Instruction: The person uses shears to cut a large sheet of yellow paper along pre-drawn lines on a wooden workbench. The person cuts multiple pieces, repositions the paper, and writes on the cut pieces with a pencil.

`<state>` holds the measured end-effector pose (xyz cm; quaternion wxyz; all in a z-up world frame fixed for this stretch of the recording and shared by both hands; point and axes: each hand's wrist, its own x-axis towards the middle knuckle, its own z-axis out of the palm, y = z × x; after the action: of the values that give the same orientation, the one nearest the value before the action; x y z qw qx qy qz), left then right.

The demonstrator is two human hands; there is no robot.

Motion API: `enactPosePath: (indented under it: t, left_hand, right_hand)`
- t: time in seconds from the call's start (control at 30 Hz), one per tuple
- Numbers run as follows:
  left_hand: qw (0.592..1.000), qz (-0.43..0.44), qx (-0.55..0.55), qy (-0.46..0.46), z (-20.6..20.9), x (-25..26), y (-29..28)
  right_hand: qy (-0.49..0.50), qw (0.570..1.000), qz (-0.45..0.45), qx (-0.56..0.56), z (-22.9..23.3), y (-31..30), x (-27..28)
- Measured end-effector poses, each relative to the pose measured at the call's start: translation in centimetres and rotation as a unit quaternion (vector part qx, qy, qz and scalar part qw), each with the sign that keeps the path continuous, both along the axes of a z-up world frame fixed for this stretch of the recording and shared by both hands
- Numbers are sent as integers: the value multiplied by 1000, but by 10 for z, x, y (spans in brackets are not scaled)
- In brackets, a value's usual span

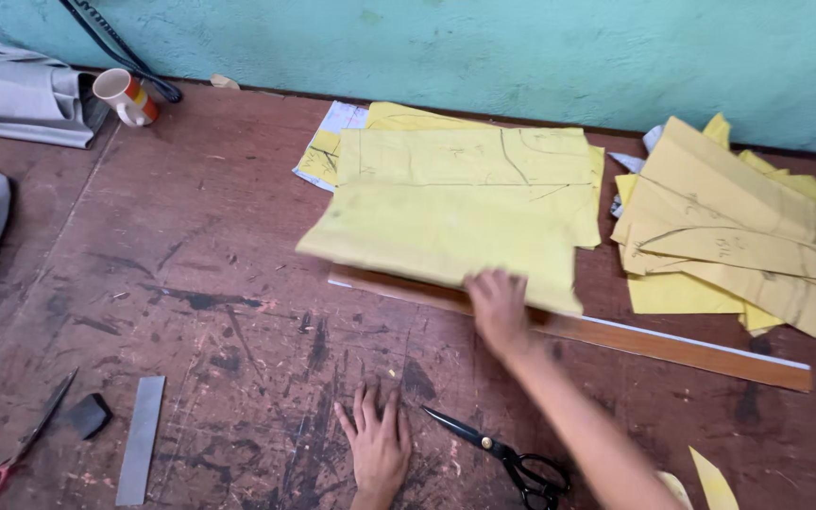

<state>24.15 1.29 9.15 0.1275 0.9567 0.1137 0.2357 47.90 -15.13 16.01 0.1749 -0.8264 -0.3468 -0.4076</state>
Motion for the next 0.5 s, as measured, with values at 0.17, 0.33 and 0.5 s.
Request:
enactPosePath:
  t: [0.17, 0.33, 0.5]
  left_hand:
    - [844, -4, -501, -189, 15, -23, 23]
    - [558, 31, -805, -200, 34, -101, 70]
    - [510, 54, -840, -180, 29, -148, 102]
  right_hand:
    - [123, 989, 72, -27, -33, 15, -207]
    - [251, 964, 78, -42, -69, 71, -346]
    - [447, 882, 143, -44, -81, 127, -414]
